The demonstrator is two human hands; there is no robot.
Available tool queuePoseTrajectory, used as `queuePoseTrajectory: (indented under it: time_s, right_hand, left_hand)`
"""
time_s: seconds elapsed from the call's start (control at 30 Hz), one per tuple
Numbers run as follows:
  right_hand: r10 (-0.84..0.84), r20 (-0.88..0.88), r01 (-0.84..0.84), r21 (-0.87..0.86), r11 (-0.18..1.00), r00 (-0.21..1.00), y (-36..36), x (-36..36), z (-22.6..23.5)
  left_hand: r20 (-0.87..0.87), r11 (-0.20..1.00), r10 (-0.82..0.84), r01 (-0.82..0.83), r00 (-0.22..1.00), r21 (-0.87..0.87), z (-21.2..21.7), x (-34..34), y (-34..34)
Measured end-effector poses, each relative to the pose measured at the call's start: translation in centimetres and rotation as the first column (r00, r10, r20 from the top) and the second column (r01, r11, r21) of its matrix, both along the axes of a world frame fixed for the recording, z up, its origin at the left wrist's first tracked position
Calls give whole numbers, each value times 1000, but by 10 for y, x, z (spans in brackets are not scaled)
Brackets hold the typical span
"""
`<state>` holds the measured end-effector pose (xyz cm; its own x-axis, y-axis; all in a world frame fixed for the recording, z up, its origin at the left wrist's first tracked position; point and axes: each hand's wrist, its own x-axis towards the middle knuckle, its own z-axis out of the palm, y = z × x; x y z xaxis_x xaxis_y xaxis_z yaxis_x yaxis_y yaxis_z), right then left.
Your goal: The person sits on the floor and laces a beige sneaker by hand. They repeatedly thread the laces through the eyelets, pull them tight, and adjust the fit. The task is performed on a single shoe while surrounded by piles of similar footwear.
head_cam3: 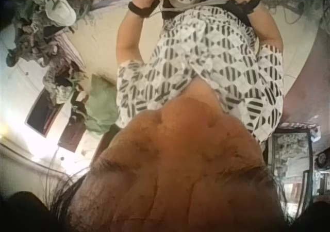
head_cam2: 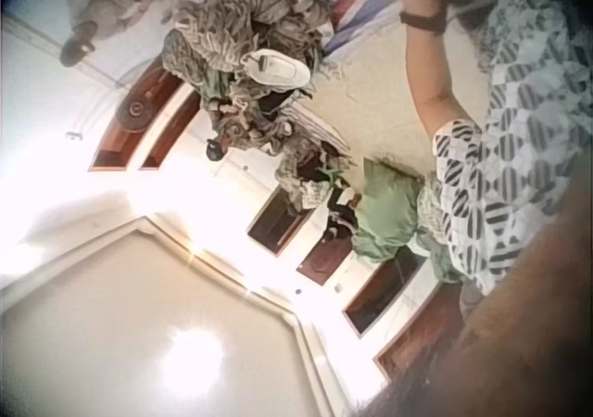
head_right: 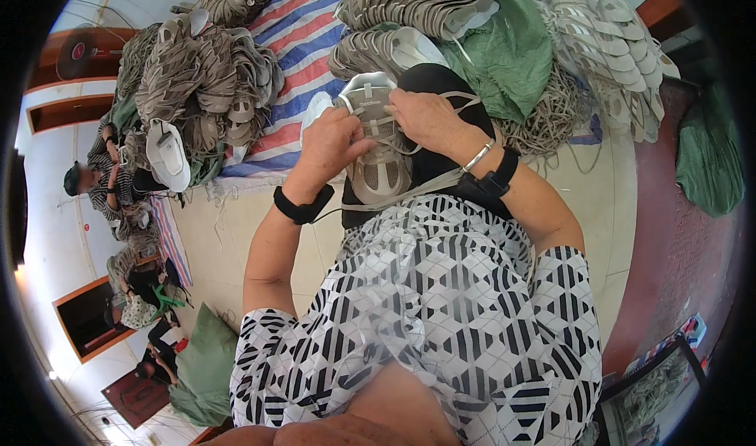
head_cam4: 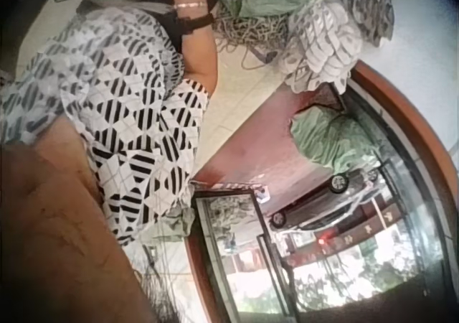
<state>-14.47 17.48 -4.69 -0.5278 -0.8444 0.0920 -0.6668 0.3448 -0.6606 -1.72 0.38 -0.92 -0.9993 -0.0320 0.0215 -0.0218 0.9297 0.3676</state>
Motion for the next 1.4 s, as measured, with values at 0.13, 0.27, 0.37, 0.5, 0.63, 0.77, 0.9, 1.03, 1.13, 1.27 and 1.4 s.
queuePoseTrajectory:
  time_s: [0.13, 0.27, 0.37, 0.5, 0.63, 0.77, 0.9, 1.03, 1.13, 1.27, 1.4]
  right_hand:
    - [62, 421, -18, -109, 994, 905, 9, -26, 1]
    - [-139, 817, 413, -130, 901, 560, 69, -79, -15]
    - [-365, 800, 506, 90, 858, 477, 120, -106, -51]
    - [-371, -299, 331, -178, 927, 879, 123, -92, -98]
    - [-233, -202, 186, -228, 956, 951, 68, -38, -8]
    - [2, 704, -16, 14, 1000, 710, 27, 16, 22]
    - [250, -75, -245, 75, 967, 965, 27, 27, -7]
    - [57, -4, -57, 77, 995, 998, 19, 17, -12]
    - [34, 280, -15, -71, 997, 960, 19, 14, -11]
    - [96, 768, 13, -135, 991, 633, 27, 9, -1]
    - [164, 221, -74, -367, 927, 961, 31, 14, -17]
  left_hand:
    - [301, 871, 49, -188, 952, 454, -10, -1, -34]
    - [349, 594, 109, -343, 931, 728, -37, 12, -37]
    - [86, 644, 354, -309, 931, 700, -55, 24, -19]
    - [-130, 727, 532, -371, 837, 578, -61, 29, -9]
    - [71, 712, 461, -416, 885, 566, -77, 49, -26]
    - [2, 640, 488, -359, 873, 679, -79, 42, -35]
    - [191, 344, 487, -388, 852, 855, -54, 32, -37]
    - [242, 145, 480, -348, 843, 926, -38, 30, -51]
    - [232, -11, 574, -276, 785, 961, -30, 20, -51]
    - [202, -179, 644, -112, 737, 977, -32, 20, -80]
    - [201, -203, 712, -77, 673, 976, -26, 36, -116]
